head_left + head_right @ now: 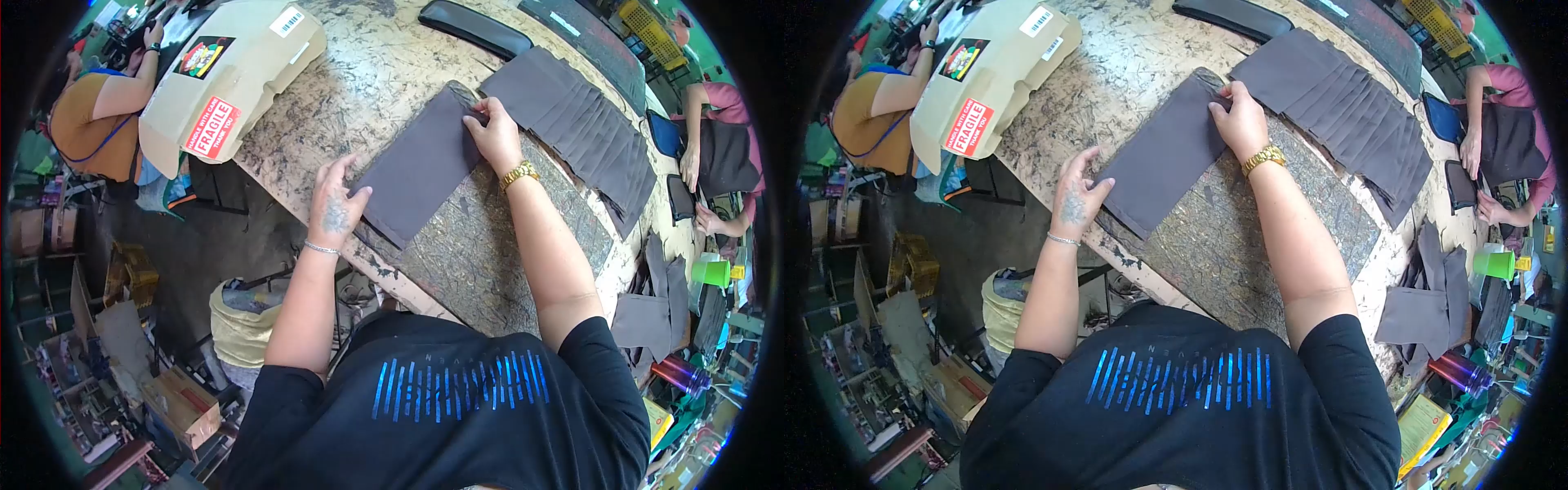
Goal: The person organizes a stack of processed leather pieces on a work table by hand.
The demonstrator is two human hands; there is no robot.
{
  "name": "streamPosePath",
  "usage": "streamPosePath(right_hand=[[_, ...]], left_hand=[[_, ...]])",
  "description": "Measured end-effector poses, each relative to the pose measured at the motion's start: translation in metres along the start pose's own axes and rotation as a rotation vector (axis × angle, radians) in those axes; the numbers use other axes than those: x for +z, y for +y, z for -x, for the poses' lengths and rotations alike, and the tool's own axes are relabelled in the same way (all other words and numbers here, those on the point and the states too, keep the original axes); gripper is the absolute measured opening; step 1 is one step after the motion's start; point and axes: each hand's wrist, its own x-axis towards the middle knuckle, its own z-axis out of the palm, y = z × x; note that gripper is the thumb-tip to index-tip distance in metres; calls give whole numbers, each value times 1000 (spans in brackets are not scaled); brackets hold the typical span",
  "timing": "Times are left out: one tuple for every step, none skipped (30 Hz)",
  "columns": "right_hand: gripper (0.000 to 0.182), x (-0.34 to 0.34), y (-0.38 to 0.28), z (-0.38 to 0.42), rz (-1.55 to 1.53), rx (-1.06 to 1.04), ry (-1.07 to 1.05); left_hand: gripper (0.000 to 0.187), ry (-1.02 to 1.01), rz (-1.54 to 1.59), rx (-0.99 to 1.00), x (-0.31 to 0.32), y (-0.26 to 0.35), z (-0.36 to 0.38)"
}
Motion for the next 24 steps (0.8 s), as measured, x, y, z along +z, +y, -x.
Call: streamPosePath(right_hand=[[28,2,1,-1,8,11,-5],[28,3,1,-2,15,23,-7],[28,3,1,-2,14,28,-5],[29,3,-1,-2,22,40,-13],[29,3,-2,-1,29,53,-20],[29,5,-2,-1,27,58,-17],[29,7,-1,-1,39,54,-6],[29,9,0,-1,50,47,5],[29,10,2,-1,49,48,8],[28,11,3,-1,52,34,-2],[28,12,5,-1,55,20,-11],[28,11,1,1,56,20,-9],[29,10,-7,7,215,-97,90],[30,9,-13,13,375,-215,190],[29,10,-14,16,366,-269,148],[27,14,-13,18,377,-345,100],[25,17,-11,19,395,-418,54],[25,22,-9,22,436,-428,-5],[25,22,-11,24,477,-432,-64],[26,18,-11,22,435,-378,-117],[29,14,-9,19,402,-399,-77],[30,6,-5,13,359,-400,15],[32,0,-1,5,310,-403,104],[32,-10,3,-3,317,-342,133]], left_hand=[[51,-5,-2,-3,0,0,1],[51,28,-69,37,0,0,1],[51,60,-136,80,0,0,1],[51,55,-138,82,-1,0,1],[51,49,-133,68,-2,-1,1],[52,43,-128,53,-3,-1,1],[52,39,-130,55,-3,-1,2],[51,34,-128,49,-2,1,3],[50,30,-124,42,-2,2,5],[50,30,-125,44,0,0,6],[49,79,-206,110,3,-4,7],[47,127,-286,178,6,-5,8],[47,125,-284,181,7,8,12],[46,183,-554,281,10,23,17],[46,243,-822,382,14,36,22],[45,143,-713,437,23,37,25],[48,7,-691,508,29,40,26],[50,-98,-648,482,37,41,25],[52,-205,-604,460,46,42,24],[52,-211,-587,488,50,42,24],[53,-263,-625,454,51,40,24],[55,-315,-667,413,52,38,24],[55,-315,-664,428,54,37,23],[55,-317,-665,428,54,36,23]])
